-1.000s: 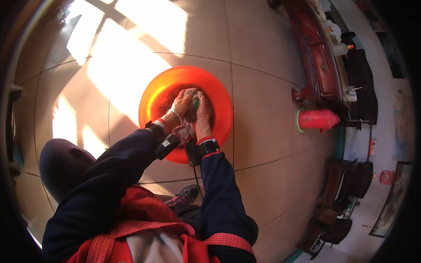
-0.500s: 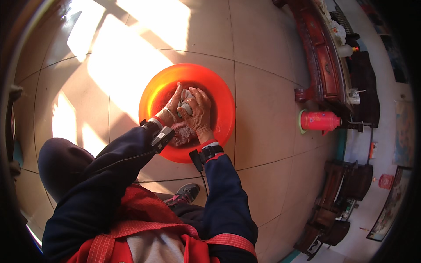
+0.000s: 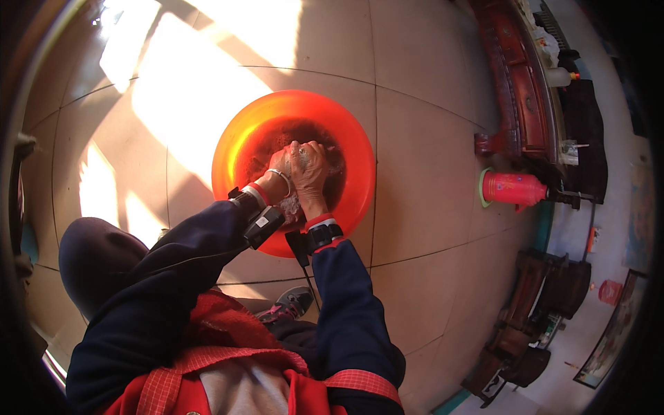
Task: The person wipes a wooden chair with a cloth, then walks to a red basin to wet and wring the cloth. They return to wipe a wooden cabinet and a nearby table, cleaning multiple surfaces in sequence.
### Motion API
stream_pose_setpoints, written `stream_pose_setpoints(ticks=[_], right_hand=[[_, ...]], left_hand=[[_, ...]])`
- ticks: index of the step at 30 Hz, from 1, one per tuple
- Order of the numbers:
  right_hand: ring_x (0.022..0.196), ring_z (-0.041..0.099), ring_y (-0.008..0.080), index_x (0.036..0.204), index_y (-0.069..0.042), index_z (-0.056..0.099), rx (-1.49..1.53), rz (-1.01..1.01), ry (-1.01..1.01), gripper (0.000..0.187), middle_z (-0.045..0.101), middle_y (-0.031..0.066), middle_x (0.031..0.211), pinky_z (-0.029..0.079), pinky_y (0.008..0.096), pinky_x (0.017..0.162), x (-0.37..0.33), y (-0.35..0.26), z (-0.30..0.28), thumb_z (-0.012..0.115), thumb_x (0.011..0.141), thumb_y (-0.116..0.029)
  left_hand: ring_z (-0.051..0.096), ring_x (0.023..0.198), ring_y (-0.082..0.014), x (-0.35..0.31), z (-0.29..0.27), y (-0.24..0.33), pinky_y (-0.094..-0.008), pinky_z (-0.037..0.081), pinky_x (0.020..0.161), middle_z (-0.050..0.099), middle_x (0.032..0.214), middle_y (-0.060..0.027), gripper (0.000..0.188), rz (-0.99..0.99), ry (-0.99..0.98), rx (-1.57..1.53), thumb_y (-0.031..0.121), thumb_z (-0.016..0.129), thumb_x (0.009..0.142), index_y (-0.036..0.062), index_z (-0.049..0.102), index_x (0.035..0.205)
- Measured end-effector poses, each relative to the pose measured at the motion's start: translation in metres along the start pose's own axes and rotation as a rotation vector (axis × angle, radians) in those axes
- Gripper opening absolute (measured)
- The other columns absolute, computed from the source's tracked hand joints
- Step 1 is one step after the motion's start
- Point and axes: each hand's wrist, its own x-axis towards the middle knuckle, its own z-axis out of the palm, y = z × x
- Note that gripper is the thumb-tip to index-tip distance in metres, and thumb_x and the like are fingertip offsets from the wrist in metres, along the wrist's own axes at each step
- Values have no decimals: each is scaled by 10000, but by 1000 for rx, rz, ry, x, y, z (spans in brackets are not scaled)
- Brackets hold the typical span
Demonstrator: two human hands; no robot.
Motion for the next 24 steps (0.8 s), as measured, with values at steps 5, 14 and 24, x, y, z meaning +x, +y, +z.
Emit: stream_pose_setpoints(ticks=[5, 14, 24], right_hand=[[655, 516, 334, 642, -23, 524, 52, 94, -17, 276, 531, 135, 664, 424, 414, 610, 7, 5, 7, 553, 868, -178], [715, 589, 209, 846, -12, 612, 384, 680, -196, 372, 635, 99, 778, 465, 341, 661, 1, 46, 11, 507, 918, -362], [1330, 290, 204, 1383, 31, 298, 373, 911, -191, 574, 235, 156, 1473, 207, 308, 1095, 2, 48, -100, 376, 974, -365]], left_hand=[[636, 796, -289, 7, 16, -8, -373, 508, 644, 638, 784, -99, 110, 25, 77, 21, 208, 614, 743, 106, 599, 780], [610, 896, -268, 17, 31, -18, -363, 474, 793, 634, 937, -139, 345, -338, 29, -759, 332, 395, 924, 58, 601, 965], [455, 1137, -233, -28, -32, 34, -406, 339, 988, 483, 1265, -70, 621, -678, -282, -2068, 598, 388, 891, 169, 363, 1339]])
